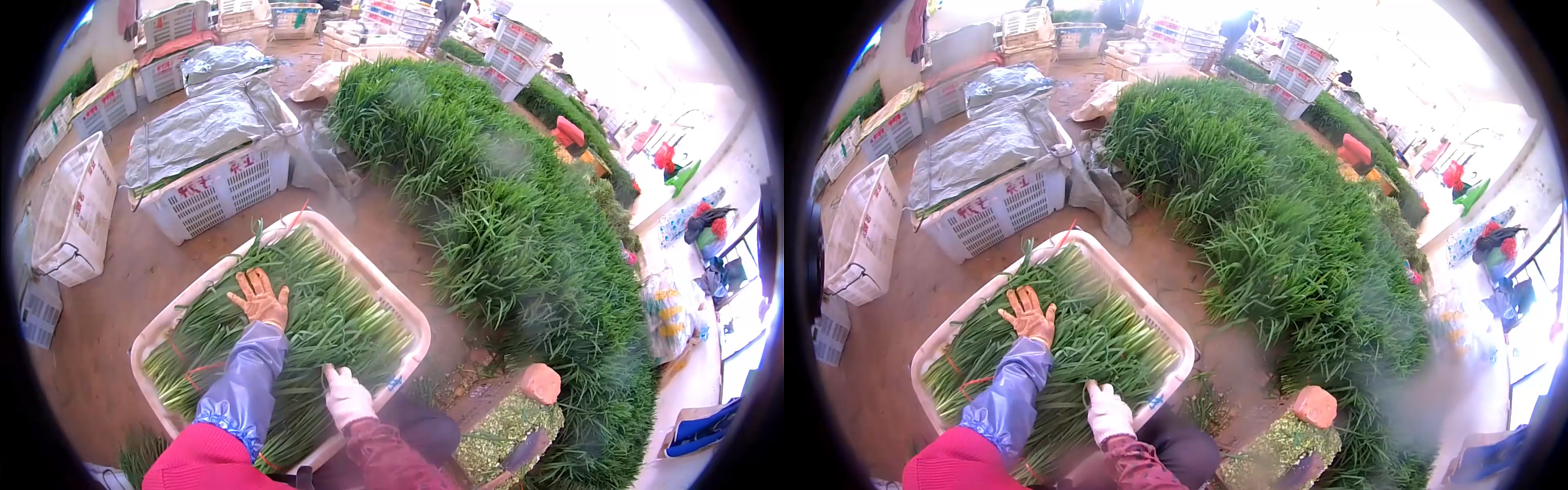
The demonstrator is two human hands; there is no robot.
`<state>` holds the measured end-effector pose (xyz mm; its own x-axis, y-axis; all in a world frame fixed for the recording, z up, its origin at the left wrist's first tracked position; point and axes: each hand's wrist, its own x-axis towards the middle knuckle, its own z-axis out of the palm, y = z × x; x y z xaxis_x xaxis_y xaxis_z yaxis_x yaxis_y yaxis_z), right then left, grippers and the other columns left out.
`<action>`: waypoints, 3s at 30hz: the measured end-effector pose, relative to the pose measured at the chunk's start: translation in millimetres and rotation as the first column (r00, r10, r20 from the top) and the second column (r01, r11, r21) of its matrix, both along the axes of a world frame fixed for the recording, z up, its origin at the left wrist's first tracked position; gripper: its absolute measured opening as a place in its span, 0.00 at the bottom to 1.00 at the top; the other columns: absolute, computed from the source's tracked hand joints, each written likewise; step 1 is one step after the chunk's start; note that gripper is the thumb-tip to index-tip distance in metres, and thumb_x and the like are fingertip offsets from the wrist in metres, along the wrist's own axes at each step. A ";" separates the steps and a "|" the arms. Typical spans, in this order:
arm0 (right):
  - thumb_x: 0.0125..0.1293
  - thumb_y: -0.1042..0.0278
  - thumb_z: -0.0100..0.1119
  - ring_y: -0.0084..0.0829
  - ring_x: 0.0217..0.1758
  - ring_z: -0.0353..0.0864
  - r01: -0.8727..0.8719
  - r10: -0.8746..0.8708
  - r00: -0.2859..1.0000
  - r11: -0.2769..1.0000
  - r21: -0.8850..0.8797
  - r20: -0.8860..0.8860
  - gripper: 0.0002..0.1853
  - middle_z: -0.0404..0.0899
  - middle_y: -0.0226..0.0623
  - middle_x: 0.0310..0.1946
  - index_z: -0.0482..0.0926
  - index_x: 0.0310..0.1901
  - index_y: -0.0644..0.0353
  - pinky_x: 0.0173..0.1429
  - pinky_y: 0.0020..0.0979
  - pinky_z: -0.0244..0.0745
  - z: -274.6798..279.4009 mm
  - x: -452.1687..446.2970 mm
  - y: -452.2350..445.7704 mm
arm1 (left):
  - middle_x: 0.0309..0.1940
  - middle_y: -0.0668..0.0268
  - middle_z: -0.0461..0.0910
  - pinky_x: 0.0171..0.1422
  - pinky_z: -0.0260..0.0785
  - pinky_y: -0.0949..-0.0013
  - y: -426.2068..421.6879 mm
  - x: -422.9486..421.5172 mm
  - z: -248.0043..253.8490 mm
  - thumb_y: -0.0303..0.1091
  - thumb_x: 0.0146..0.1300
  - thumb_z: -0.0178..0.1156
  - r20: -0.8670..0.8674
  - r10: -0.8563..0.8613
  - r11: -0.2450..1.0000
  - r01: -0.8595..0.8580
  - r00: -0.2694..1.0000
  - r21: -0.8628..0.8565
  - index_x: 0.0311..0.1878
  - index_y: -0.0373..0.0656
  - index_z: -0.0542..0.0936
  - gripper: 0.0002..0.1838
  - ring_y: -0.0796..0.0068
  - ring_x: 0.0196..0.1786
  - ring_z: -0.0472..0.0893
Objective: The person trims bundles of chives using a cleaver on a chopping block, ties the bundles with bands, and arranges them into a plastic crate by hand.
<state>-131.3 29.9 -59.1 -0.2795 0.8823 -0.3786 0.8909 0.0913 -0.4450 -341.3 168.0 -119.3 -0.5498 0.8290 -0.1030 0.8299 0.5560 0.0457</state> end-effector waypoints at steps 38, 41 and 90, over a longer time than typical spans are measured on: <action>0.45 0.69 0.76 0.47 0.69 0.68 0.845 -0.800 -0.421 -0.517 -0.135 0.427 0.48 0.66 0.41 0.68 0.60 0.69 0.56 0.62 0.45 0.74 -111.1 94.4 -650.9 | 0.78 0.54 0.57 0.83 0.45 0.53 37.4 130.3 174.4 0.56 0.62 0.62 -0.718 -0.695 0.513 0.720 0.029 -0.468 0.75 0.61 0.67 0.38 0.53 0.80 0.53; 0.41 0.65 0.81 0.39 0.74 0.62 0.884 -0.748 -0.285 -0.447 -0.138 0.600 0.55 0.61 0.35 0.72 0.57 0.72 0.52 0.61 0.49 0.73 -136.3 110.1 -646.9 | 0.79 0.55 0.56 0.83 0.46 0.52 7.9 146.2 190.3 0.55 0.61 0.63 -0.728 -0.683 0.556 0.685 0.053 -0.472 0.75 0.61 0.67 0.38 0.48 0.80 0.52; 0.47 0.76 0.69 0.48 0.75 0.59 0.954 -0.851 -0.298 -0.254 0.159 0.432 0.47 0.59 0.50 0.72 0.57 0.72 0.64 0.73 0.45 0.66 -242.0 224.9 -690.2 | 0.67 0.52 0.71 0.72 0.68 0.53 -226.6 395.9 291.9 0.59 0.67 0.55 0.658 -0.135 0.358 0.583 -0.741 0.729 0.73 0.34 0.59 0.43 0.55 0.66 0.74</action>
